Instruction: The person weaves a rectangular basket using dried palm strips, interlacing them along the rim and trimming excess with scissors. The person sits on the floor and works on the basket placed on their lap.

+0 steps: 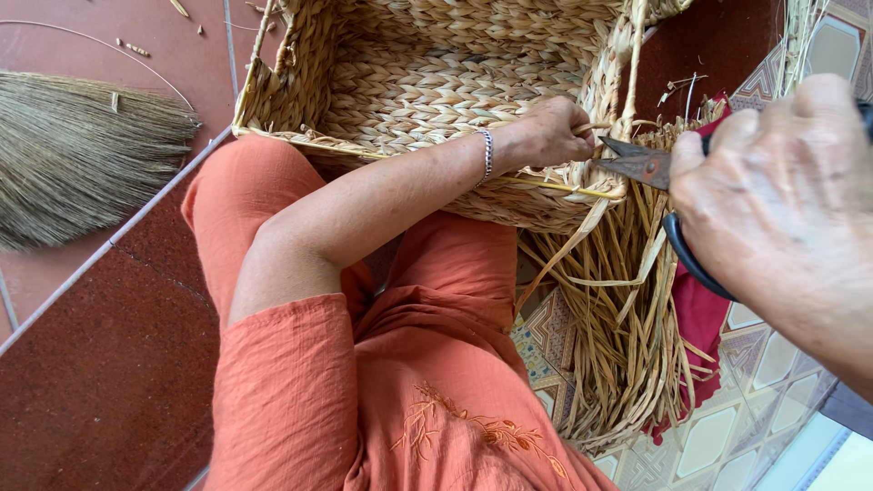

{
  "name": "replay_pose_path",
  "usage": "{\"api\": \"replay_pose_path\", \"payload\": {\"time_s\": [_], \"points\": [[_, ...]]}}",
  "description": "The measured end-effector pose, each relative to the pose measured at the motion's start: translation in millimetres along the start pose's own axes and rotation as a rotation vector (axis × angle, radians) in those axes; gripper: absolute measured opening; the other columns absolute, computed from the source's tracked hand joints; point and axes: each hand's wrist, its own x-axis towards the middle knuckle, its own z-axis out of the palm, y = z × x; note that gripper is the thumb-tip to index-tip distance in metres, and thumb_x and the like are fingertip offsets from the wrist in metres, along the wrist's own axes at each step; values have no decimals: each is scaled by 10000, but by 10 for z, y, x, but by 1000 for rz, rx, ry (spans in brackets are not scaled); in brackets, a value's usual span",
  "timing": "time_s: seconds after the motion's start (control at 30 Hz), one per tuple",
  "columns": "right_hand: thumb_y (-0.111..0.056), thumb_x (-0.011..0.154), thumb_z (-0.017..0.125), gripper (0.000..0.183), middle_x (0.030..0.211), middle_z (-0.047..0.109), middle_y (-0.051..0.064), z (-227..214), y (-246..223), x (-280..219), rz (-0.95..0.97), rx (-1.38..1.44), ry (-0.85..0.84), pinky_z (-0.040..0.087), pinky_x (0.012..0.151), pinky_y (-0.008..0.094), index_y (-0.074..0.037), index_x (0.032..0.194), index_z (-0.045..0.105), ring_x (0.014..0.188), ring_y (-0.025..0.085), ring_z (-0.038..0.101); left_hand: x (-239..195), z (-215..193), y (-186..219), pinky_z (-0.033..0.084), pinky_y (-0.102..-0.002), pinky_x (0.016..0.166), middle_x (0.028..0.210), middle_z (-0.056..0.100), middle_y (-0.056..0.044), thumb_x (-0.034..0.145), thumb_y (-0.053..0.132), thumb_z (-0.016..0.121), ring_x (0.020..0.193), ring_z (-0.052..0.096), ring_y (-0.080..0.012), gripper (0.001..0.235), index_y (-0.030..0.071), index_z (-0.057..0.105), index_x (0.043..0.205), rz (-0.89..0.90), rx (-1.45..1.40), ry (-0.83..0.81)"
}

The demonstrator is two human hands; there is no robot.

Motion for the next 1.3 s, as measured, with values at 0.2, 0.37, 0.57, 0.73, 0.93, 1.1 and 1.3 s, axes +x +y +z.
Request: {"api": "replay_pose_path", "payload": {"time_s": [0.2, 0.37, 0.57, 0.73, 0.93, 1.1, 1.3], "points": [[-235, 966, 605, 176, 654, 610, -14, 89, -197, 402, -144, -162, -144, 326, 715, 340, -103, 922, 712, 607, 76, 518, 50, -59, 98, 567, -295, 589, 809, 694, -33, 969, 209, 630, 673, 586, -92, 204, 53, 760, 957, -101, 128, -24], [-255, 941, 643, 205, 634, 577, -68, 204, -285, 573, -178, -139, -176, 336, 714, 357, -105, 828, 727, 613, 80, 483, -13, -114, 176, 568, -275, 528, 774, 684, -18, 944, 222, 641, 645, 620, -81, 205, 52, 755, 945, -104, 85, -9], [-216, 885, 699, 151, 660, 618, -39, 148, -219, 472, -258, 93, -150, 401, 663, 353, -146, 752, 719, 593, 93, 576, -99, -175, 204, 545, -274, 431, 757, 664, -53, 944, 200, 637, 529, 601, -94, 211, 4, 715, 943, -129, 40, 12], [-206, 897, 687, 131, 666, 625, -33, 102, -198, 461, -261, 121, -154, 415, 634, 334, -122, 800, 712, 579, 85, 567, -38, -148, 102, 536, -257, 439, 765, 663, -41, 929, 150, 628, 552, 586, -80, 171, 2, 712, 939, -95, -35, 21], [-269, 922, 638, 176, 646, 610, -47, 33, -158, 411, -124, -120, -76, 353, 643, 298, -99, 904, 676, 589, 83, 527, -2, -146, 64, 493, -247, 398, 739, 617, -16, 919, 149, 639, 524, 512, -71, 159, 11, 719, 927, -146, -33, -15], [-227, 924, 661, 125, 639, 628, -62, 90, -154, 447, -177, 52, -150, 359, 695, 334, -147, 832, 684, 590, 84, 573, -39, -146, 139, 469, -251, 369, 707, 608, -13, 926, 166, 638, 488, 503, -71, 168, 14, 703, 952, -136, -44, -19], [-163, 920, 656, 156, 536, 631, -49, 230, -143, 434, -247, 57, -75, 480, 549, 277, -71, 796, 678, 507, 42, 562, -60, -140, 121, 451, -250, 361, 699, 594, -7, 956, 203, 621, 473, 491, -65, 214, 6, 706, 958, -148, -12, -19]]}}
